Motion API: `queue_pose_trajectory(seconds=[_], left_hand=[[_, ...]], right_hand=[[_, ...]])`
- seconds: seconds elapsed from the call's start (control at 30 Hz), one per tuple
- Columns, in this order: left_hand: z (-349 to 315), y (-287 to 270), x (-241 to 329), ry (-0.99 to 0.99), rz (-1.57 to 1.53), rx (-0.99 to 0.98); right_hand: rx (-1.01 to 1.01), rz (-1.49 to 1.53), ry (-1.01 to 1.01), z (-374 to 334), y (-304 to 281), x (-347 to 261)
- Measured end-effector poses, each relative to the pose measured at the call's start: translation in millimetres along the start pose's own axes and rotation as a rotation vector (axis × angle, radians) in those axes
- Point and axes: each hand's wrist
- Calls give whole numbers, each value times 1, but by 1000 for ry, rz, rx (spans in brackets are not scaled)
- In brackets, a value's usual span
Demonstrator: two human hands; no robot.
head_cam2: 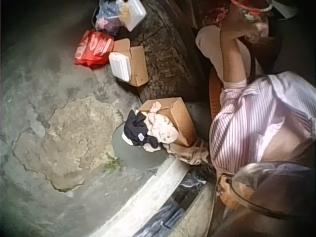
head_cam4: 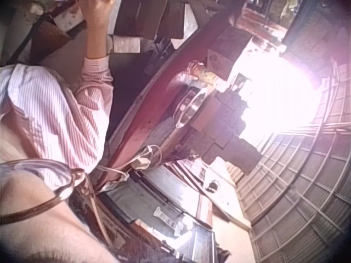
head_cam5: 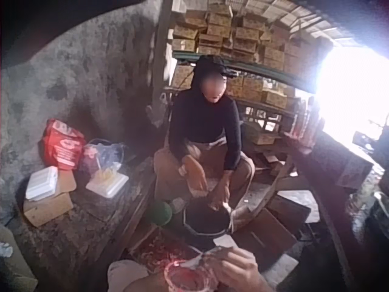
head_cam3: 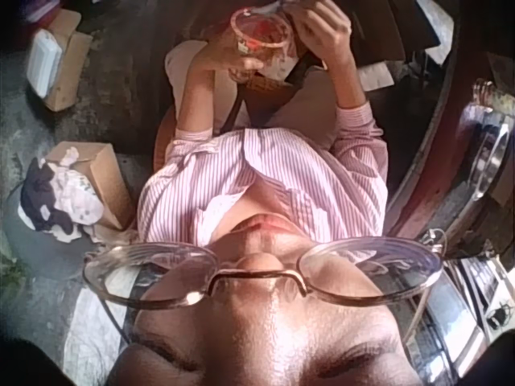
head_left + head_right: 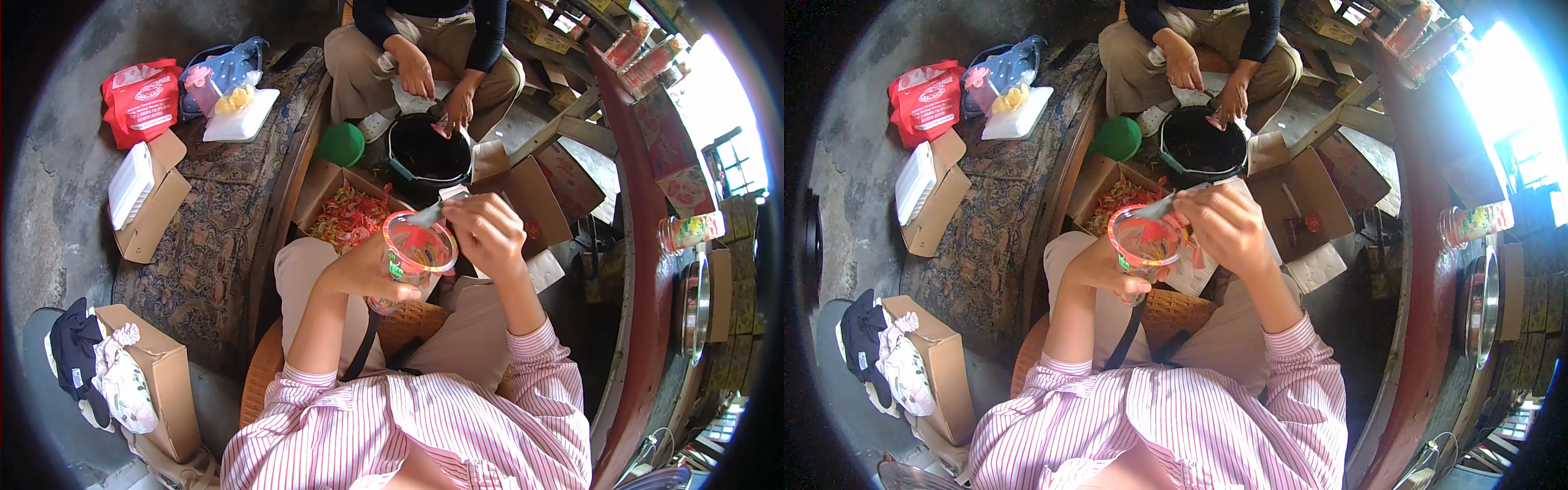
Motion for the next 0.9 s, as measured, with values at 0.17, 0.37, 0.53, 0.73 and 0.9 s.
queue_pose_trajectory(seconds=[0.17, 0.37, 0.53, 0.73, 0.9], left_hand=[[1, -9, -9, -24, 2, 82], [-2, -16, -10, -12, -50, 100], [-3, -13, -2, -39, -86, 134], [-2, -13, -2, -4, -24, 129], [-1, -17, -3, -15, -74, 4]], right_hand=[[67, 50, 308, 1, 5, 4], [-23, 255, 406, 0, 5, 6], [-238, 341, 600, -8, -11, 22], [-242, 272, 480, 7, -16, 17], [-324, 292, 290, 14, -12, 11]])
Point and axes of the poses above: each hand's wrist, its own z-axis towards the middle knuckle, its own y-axis out of the palm, x = y × z, and after that the axes turned 9 degrees about -z, right-handed
